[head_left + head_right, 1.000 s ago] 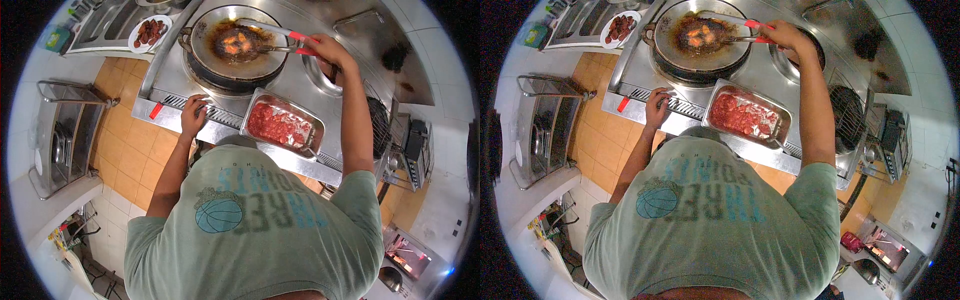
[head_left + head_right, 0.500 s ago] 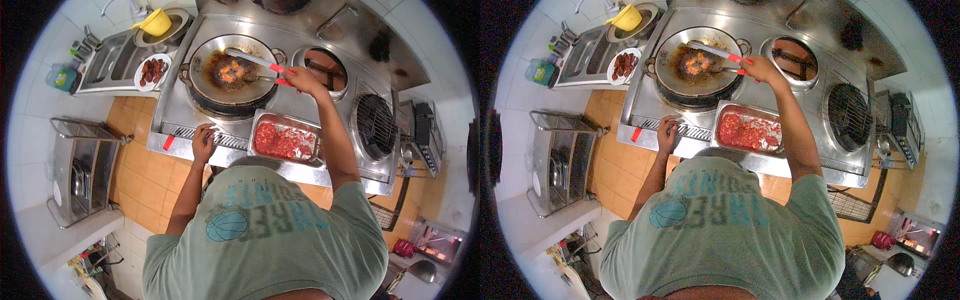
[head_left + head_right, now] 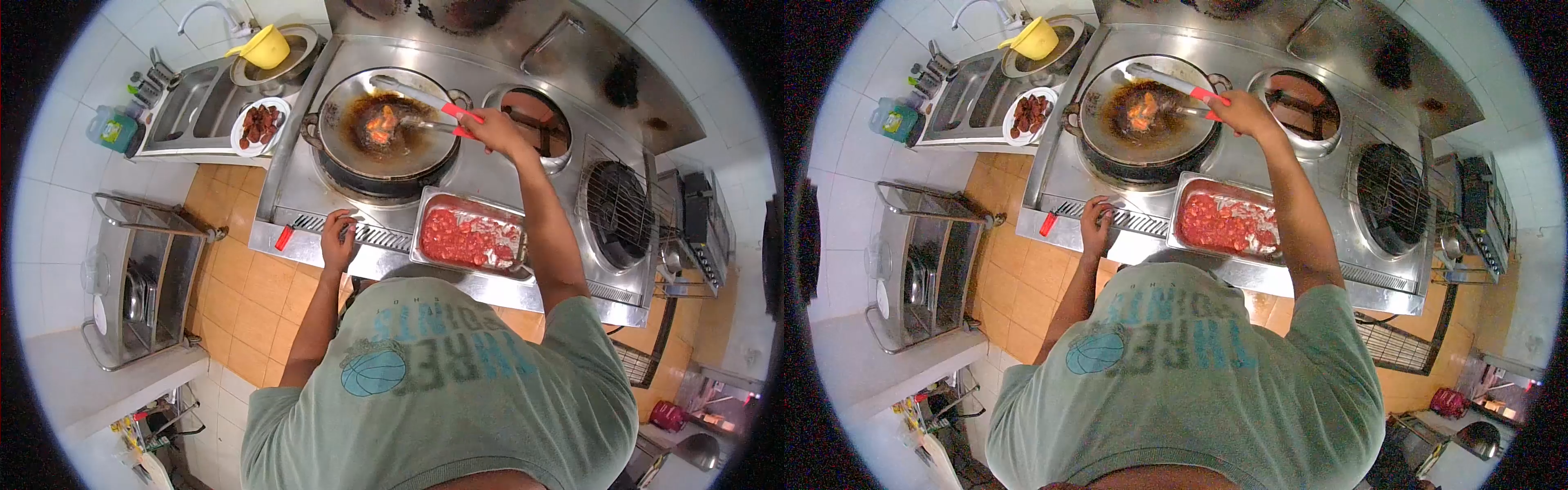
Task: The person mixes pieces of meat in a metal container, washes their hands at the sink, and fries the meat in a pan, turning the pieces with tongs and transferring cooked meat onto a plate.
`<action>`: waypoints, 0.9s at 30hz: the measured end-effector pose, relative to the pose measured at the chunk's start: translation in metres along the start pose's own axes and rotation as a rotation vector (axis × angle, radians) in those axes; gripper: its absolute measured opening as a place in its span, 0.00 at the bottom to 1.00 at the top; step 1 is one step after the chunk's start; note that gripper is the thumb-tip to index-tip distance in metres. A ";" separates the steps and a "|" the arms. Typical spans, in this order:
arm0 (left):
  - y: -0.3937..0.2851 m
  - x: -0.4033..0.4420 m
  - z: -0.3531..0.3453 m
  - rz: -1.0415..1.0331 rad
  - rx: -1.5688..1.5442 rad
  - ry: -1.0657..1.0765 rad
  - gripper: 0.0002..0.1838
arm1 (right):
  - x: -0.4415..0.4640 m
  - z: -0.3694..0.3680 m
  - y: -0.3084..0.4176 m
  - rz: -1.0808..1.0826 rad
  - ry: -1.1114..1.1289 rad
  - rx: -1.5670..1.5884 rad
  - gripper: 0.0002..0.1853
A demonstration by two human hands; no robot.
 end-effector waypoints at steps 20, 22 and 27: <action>0.003 0.001 0.000 0.010 -0.035 0.009 0.10 | 0.051 -0.004 0.058 0.086 0.032 -0.200 0.27; 0.003 0.001 0.001 0.006 -0.033 0.003 0.11 | 0.039 0.016 0.068 0.044 0.092 -0.197 0.27; 0.015 -0.002 0.000 0.027 -0.088 -0.002 0.11 | 0.011 0.048 0.065 -0.008 0.144 -0.204 0.27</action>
Point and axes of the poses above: each hand's wrist, its own x-axis towards the middle knuckle, its own z-axis out of the back of the hand, y = z × x, the point moved 3 cm from there along x, towards the middle knuckle, and after that the axes turned 11 degrees about -x, right-handed, at the moved point
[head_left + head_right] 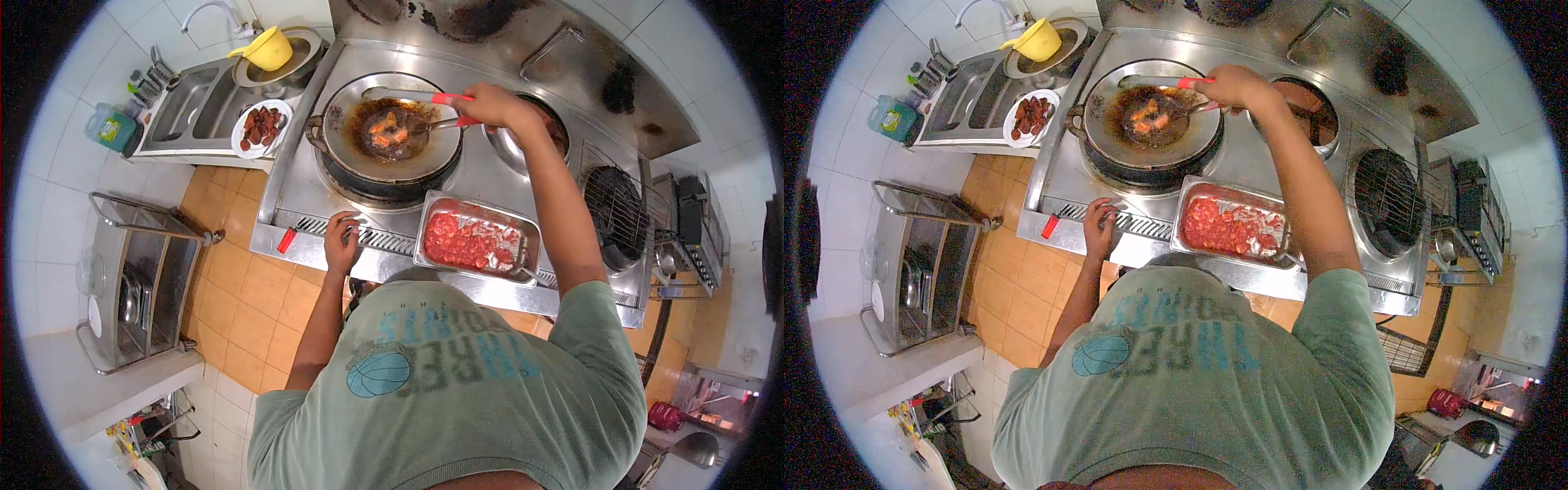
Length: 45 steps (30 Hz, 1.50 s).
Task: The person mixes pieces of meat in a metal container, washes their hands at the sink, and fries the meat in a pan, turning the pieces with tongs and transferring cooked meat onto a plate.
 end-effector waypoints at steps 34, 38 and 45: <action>-0.026 -0.047 -0.023 -0.070 -0.053 -0.070 0.15 | -0.404 -0.304 -0.178 -0.224 -0.596 0.159 0.09; -0.068 -0.098 -0.052 -0.021 0.052 -0.051 0.15 | -0.404 -0.314 -0.200 -0.160 -0.602 0.135 0.10; -0.071 -0.191 -0.042 0.088 0.036 -0.251 0.14 | -0.403 -0.313 -0.227 -0.035 -0.694 0.195 0.09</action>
Point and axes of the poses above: each hand's wrist, its own x-axis towards the middle knuckle, its own z-axis out of the back of the hand, y = z × x, the point moved 3 cm from there along x, towards the middle knuckle, and after that the axes turned 11 degrees about -x, right-handed, at the moved point
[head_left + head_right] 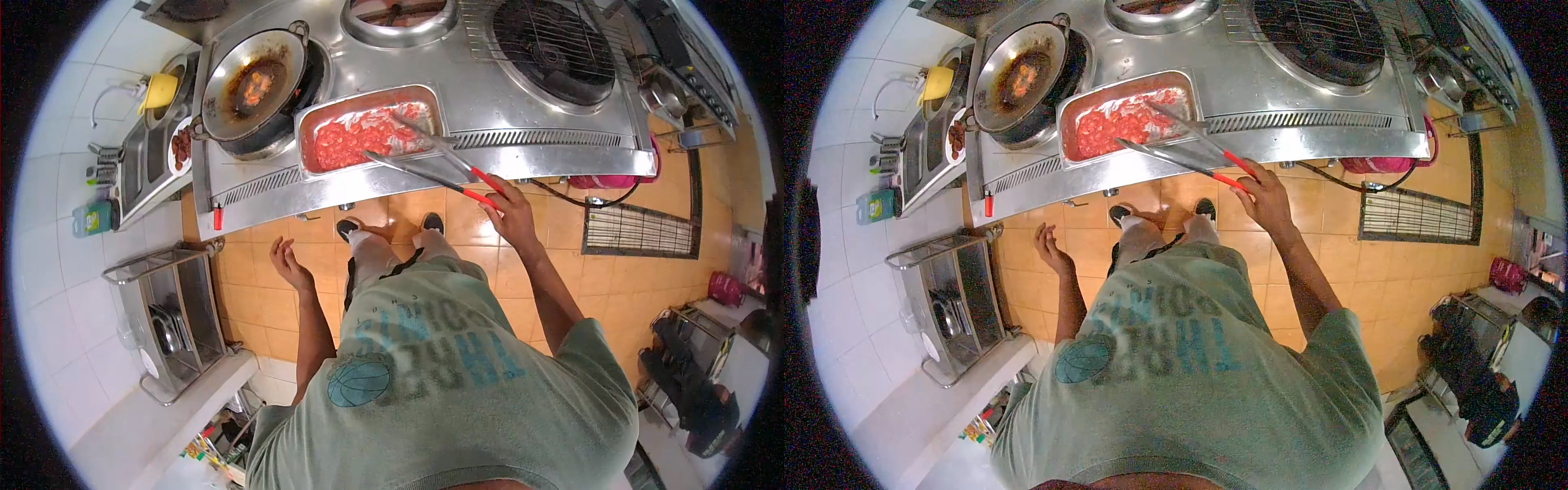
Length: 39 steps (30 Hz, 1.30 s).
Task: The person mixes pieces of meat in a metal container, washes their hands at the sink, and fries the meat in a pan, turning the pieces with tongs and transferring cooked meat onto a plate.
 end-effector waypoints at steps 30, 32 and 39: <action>-0.033 0.069 0.046 0.904 -1.476 0.211 0.42 | -0.025 -0.039 -0.026 -0.664 -0.017 -0.823 0.48; -0.022 0.084 0.089 0.919 -1.499 0.209 0.43 | -0.009 -0.039 -0.003 -0.768 -0.103 -0.914 0.50; 0.001 0.136 0.268 0.804 -1.434 0.090 0.39 | 0.121 -0.127 0.163 -0.654 -0.146 -0.654 0.48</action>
Point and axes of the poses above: each hand's wrist, its own x-axis towards the middle knuckle, its own z-axis out of the back of the hand, y = z × x, the point moved 3 cm from there along x, towards the middle knuckle, and after that the axes turned 11 degrees about -x, right-handed, at the moved point
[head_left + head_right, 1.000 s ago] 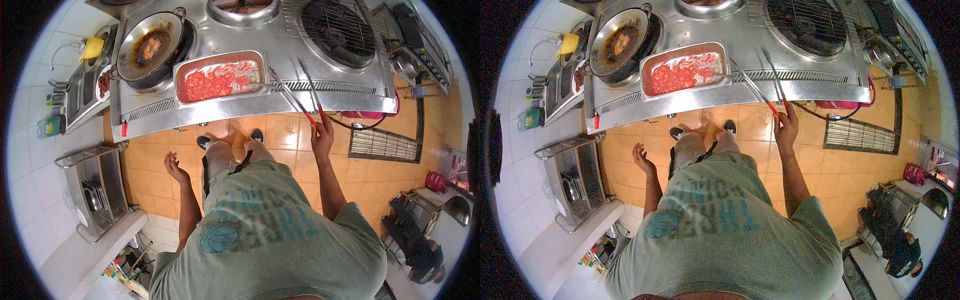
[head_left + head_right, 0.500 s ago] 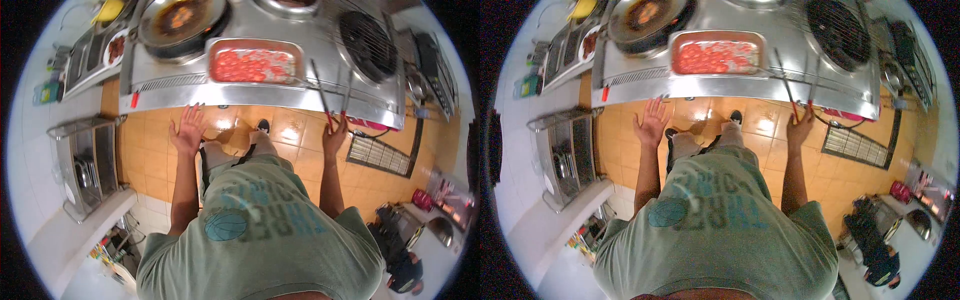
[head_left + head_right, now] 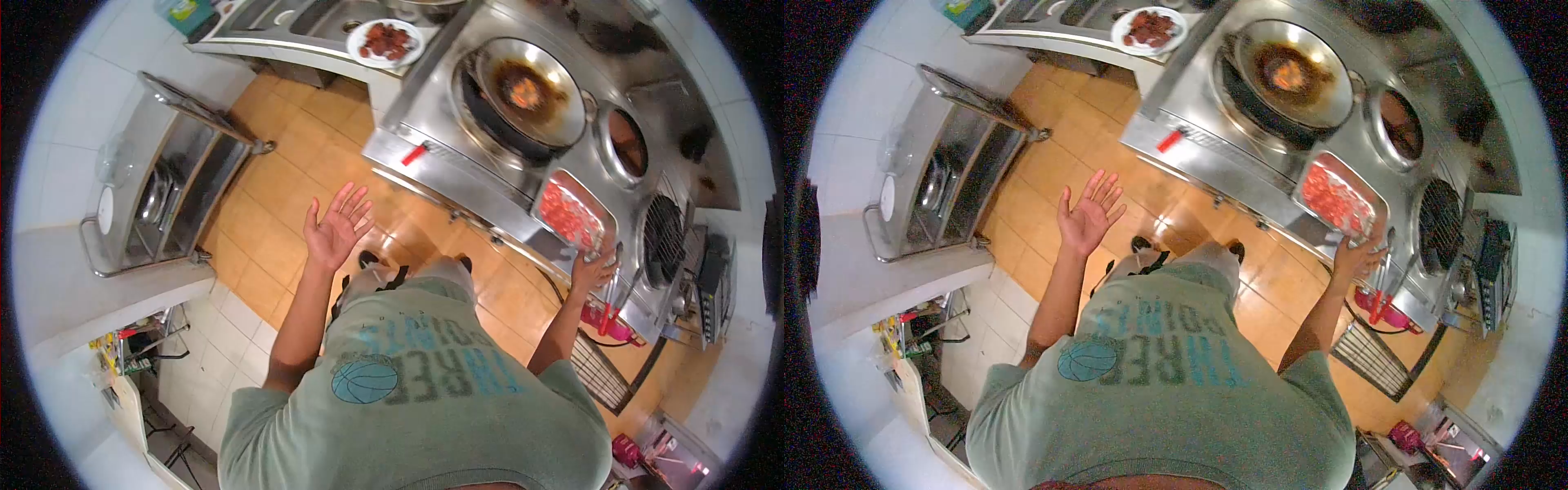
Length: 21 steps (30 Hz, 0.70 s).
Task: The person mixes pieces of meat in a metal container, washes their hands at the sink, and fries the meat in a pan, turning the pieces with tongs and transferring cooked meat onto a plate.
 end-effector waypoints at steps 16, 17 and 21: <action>-0.217 0.161 0.029 0.016 0.141 -0.096 0.35 | 0.082 0.145 0.462 0.547 -0.425 0.681 0.20; -0.234 0.179 0.035 0.036 0.156 -0.120 0.35 | 0.088 0.153 0.509 0.562 -0.340 0.732 0.19; -0.315 0.243 0.026 0.027 0.190 -0.191 0.35 | 0.115 0.165 0.738 0.702 -0.018 1.078 0.14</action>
Point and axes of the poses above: each hand's wrist, its own x-axis towards the middle knuckle, its own z-axis out of the back of the hand, y = z × x, the point moved 3 cm from there along x, towards the middle knuckle, and after that the axes turned 11 degrees about -x, right-handed, at the moved point
